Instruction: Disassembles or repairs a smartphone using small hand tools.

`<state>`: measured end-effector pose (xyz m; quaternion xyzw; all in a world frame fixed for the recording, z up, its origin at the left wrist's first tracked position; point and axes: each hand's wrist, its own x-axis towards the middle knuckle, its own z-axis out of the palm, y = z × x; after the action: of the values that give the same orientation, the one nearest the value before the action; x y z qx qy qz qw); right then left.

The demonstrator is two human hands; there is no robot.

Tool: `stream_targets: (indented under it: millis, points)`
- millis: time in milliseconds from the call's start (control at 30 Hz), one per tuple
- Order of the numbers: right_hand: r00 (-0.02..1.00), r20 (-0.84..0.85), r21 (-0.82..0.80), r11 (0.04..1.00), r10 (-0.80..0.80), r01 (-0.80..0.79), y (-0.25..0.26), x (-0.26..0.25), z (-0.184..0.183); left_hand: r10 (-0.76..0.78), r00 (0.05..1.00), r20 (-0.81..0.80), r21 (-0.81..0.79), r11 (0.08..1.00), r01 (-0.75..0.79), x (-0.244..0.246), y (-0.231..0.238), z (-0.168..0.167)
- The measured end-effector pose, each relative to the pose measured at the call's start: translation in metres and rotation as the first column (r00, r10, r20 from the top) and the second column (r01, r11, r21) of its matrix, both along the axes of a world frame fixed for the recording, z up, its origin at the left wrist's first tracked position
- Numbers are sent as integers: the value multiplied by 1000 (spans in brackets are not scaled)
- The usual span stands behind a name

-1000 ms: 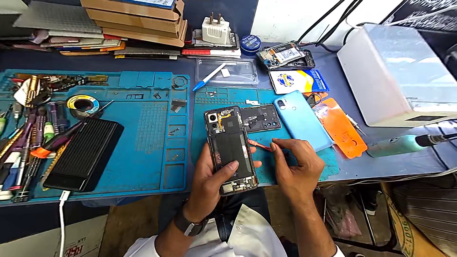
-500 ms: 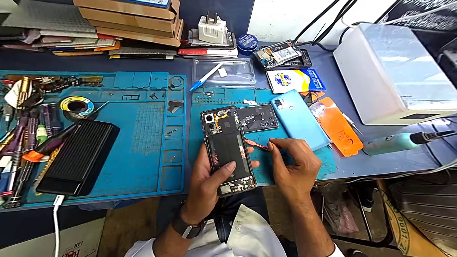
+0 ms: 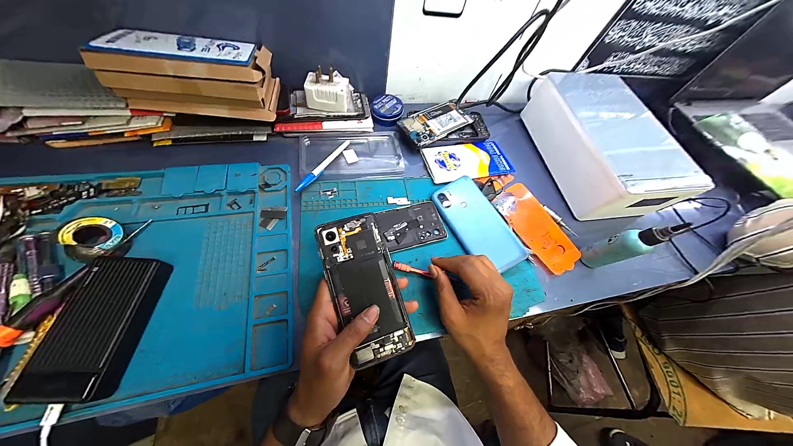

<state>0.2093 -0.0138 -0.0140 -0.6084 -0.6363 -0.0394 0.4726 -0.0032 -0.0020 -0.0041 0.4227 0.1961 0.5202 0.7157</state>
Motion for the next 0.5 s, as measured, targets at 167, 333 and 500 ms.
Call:
stream_targets:
  millis: [167,333,500]
  points:
    - [1000,0,5,1000,7,-7,0,0,-1,23,998,-65,10,1000,-22,0,-3,0]
    - [1000,4,2,1000,9,-9,0,0,-1,157,976,-154,-88,981,-172,6,-8,13]
    - [1000,1,6,1000,10,-10,0,0,-2,166,960,-227,-109,975,-194,0,-16,27]
